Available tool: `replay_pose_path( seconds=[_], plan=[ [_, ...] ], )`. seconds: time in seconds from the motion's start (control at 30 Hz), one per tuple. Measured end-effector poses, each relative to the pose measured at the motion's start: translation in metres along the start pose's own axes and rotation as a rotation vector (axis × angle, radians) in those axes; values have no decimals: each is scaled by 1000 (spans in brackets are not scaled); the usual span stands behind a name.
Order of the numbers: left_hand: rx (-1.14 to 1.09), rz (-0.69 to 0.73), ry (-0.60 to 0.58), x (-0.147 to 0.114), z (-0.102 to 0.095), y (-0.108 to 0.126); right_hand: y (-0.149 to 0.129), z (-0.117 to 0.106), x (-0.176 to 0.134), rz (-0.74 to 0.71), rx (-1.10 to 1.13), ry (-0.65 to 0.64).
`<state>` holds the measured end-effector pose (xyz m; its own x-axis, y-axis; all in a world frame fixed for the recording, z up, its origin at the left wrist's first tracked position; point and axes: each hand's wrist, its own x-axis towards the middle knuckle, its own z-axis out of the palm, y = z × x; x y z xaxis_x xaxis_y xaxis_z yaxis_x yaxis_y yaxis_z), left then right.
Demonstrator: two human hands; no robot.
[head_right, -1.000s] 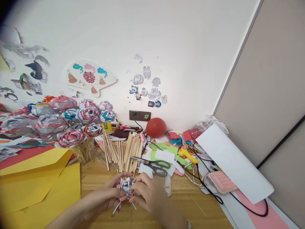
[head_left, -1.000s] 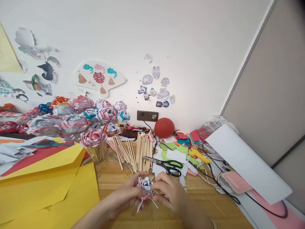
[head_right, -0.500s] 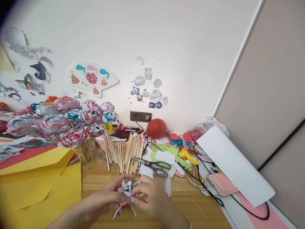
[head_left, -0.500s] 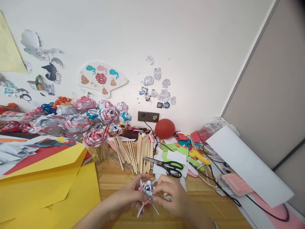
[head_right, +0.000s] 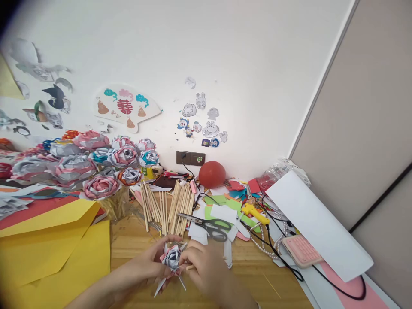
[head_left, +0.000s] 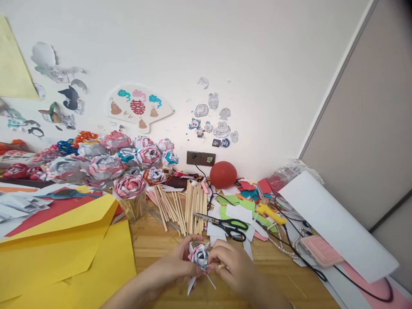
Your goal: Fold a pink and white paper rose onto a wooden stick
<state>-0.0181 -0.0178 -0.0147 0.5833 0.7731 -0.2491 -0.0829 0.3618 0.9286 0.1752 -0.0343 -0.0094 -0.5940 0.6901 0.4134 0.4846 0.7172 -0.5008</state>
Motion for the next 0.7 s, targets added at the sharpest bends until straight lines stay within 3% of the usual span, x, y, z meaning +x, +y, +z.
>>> replay_pose_path(
  seconds=[0.47,0.7],
  plan=[
    [-69,-7,60,-4,9,10,4,1,1,-107,-193,101],
    [-37,54,103,0,5,5,1,0,0,54,-99,111]
  ],
)
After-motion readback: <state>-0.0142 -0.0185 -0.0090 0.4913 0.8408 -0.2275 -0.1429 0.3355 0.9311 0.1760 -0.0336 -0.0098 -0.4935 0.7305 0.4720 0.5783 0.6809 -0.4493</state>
